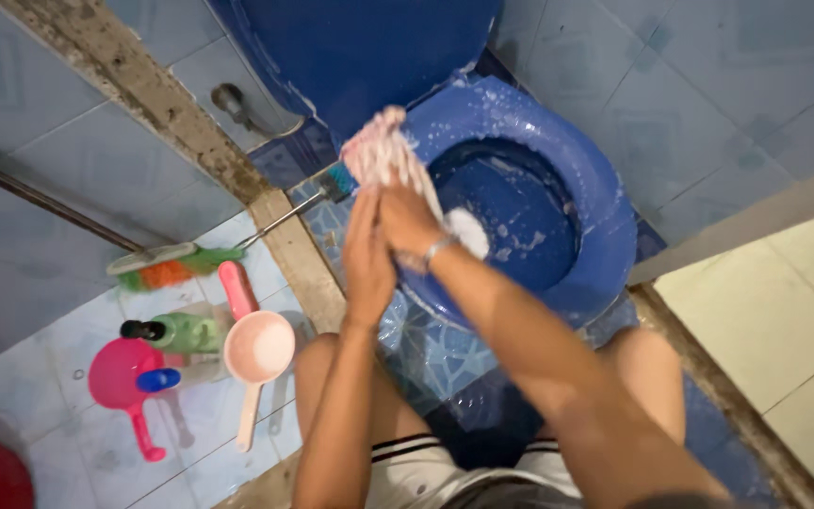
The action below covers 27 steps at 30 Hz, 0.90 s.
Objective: The person scrubs a blue toilet with a soapy cloth, cleaning the tank, lid, seat, and rim. They repeatedly wring out the cloth and wipe down the surfaces, eventually lifting the lid to clean the underside and the bowl rim.
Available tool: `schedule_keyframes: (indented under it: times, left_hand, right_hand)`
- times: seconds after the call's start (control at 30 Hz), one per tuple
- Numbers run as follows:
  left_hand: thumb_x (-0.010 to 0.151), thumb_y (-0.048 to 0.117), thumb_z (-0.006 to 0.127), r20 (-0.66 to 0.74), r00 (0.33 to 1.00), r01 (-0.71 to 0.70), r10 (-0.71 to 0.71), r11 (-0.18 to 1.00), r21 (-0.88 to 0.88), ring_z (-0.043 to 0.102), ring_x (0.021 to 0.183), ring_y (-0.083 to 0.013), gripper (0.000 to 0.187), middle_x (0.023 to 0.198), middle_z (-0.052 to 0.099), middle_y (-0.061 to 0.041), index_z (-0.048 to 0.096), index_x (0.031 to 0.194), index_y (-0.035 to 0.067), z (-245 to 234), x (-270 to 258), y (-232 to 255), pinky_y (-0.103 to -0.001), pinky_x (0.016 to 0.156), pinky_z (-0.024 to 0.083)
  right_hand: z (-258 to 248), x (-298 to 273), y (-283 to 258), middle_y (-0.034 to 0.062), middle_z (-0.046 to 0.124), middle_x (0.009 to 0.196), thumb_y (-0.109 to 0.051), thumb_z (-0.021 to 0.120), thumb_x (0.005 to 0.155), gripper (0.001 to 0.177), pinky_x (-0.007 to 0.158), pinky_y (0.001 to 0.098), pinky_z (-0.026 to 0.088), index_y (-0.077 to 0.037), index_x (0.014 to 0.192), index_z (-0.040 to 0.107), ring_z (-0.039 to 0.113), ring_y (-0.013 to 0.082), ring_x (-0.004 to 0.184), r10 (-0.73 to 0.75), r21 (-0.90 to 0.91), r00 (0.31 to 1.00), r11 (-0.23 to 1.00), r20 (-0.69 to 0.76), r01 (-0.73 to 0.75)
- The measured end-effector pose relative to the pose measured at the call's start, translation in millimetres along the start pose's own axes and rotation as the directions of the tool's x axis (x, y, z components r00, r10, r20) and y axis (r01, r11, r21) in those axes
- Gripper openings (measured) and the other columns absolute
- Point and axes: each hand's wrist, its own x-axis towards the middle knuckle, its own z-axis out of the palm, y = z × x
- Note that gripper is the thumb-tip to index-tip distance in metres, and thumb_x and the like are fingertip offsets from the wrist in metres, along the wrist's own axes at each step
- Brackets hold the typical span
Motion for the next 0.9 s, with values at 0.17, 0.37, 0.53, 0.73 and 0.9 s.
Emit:
schedule_keyframes:
  times: [0.17,0.37,0.53,0.73,0.9]
  left_hand:
    - [0.106,0.013,0.049,0.136,0.991,-0.027,-0.020,0.941,0.336,0.022,0.158,-0.0448,0.058,0.168,0.026,-0.027,0.032,0.159,-0.004,23.3,27.0,-18.4,-0.047,0.129,0.021]
    - [0.085,0.034,0.072,0.198,0.917,0.126,-0.346,0.723,0.679,0.010,0.154,-0.0456,0.094,0.168,0.007,-0.021,0.021,0.158,0.003,30.4,56.8,14.4,-0.060,0.118,0.022]
    - [0.077,0.032,0.077,0.199,0.918,0.079,-0.342,0.652,0.754,0.007,0.154,-0.0475,0.104,0.167,0.007,-0.022,0.019,0.159,0.003,39.3,73.7,23.4,-0.065,0.117,0.020]
    - [0.077,0.026,0.076,0.327,0.931,-0.156,-0.160,0.638,0.754,0.009,0.156,-0.0456,0.096,0.167,0.010,-0.027,0.029,0.156,0.000,43.1,78.4,8.0,-0.064,0.121,0.016]
    - [0.078,0.024,0.074,0.406,0.893,-0.220,-0.194,0.600,0.770,0.009,0.156,-0.0398,0.093,0.168,0.012,-0.019,0.030,0.157,0.004,44.4,87.2,12.1,-0.069,0.118,0.014]
  right_hand:
    - [6.6,27.8,82.6,0.0276,0.055,0.142,-0.017,0.063,0.087,0.049,0.118,0.0485,0.033,-0.001,0.134,0.059,0.041,0.0446,0.143,-0.086,0.017,0.996,0.996,-0.003,0.086]
    - [-47.3,12.0,141.0,0.0302,0.055,0.142,-0.026,0.072,0.080,0.061,0.114,0.0546,0.029,0.006,0.130,0.059,0.044,0.0456,0.134,-0.129,-0.411,0.965,0.911,-0.229,0.025]
    - [-111.4,-22.1,171.6,0.0274,0.054,0.145,-0.019,0.065,0.082,0.070,0.121,0.0485,0.031,0.003,0.147,0.052,0.044,0.0411,0.144,-0.142,-0.589,0.980,0.807,-0.142,0.032]
    - [-150.0,-67.5,169.6,0.0303,0.054,0.144,-0.017,0.060,0.086,0.065,0.117,0.0511,0.033,0.005,0.147,0.050,0.044,0.0440,0.139,-0.002,-0.447,0.998,0.894,-0.066,-0.028]
    - [-139.8,-52.2,149.8,0.0265,0.055,0.138,-0.029,0.062,0.090,0.047,0.107,0.0560,0.039,-0.007,0.132,0.058,0.050,0.0443,0.131,0.098,-0.665,0.993,0.737,-0.070,-0.119]
